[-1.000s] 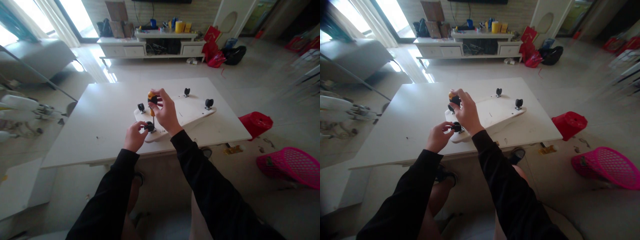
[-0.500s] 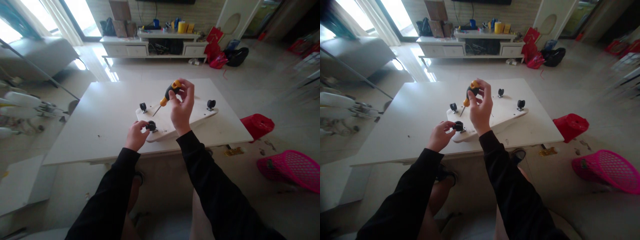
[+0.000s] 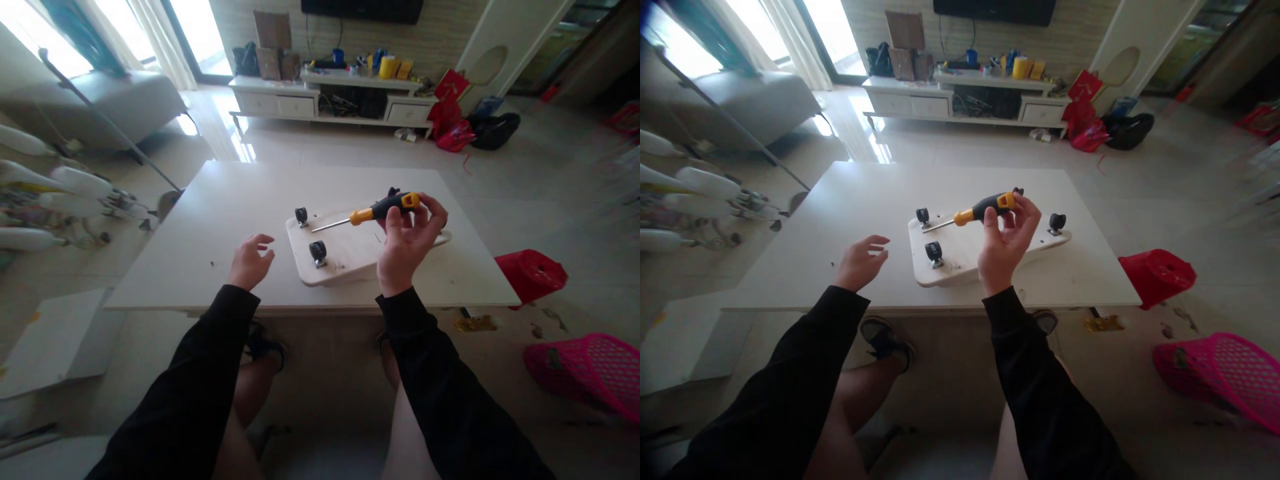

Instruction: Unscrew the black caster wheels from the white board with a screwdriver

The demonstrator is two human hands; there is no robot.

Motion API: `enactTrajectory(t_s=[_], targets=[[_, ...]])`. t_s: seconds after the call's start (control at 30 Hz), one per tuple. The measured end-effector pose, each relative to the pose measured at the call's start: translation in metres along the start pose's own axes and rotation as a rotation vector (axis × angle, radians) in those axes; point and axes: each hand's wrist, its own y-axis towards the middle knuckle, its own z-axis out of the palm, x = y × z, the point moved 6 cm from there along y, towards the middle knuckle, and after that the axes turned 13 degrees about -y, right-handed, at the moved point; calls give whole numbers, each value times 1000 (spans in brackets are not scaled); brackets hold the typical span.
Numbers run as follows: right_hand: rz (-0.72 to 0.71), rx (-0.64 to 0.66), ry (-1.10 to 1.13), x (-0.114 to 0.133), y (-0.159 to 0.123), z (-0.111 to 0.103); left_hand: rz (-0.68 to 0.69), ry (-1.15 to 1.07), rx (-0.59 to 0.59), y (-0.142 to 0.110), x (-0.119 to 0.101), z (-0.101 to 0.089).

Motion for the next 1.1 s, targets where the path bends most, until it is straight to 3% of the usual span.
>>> enactTrajectory(t_s=[0.1, 0.2, 0.27, 0.37, 0.47, 0.7, 1.1], targets=[[42, 64, 75, 11, -18, 7, -151, 130, -167, 3, 50, -53], [43, 95, 144, 25, -31, 13, -323, 237, -276, -10, 106, -99], [31, 129, 147, 35, -36, 16, -382, 311, -261, -19, 136, -115], [22, 225, 110, 44, -41, 22, -372, 418, -173, -24, 162, -118], [9, 279, 90, 47, -45, 25, -330, 469, -141, -20, 171, -111], [-77, 208, 32, 53, -40, 17, -349, 558, -108, -12, 174, -95], [-48, 102, 41, 49, -34, 3, -374, 498, -113, -14, 152, -83]])
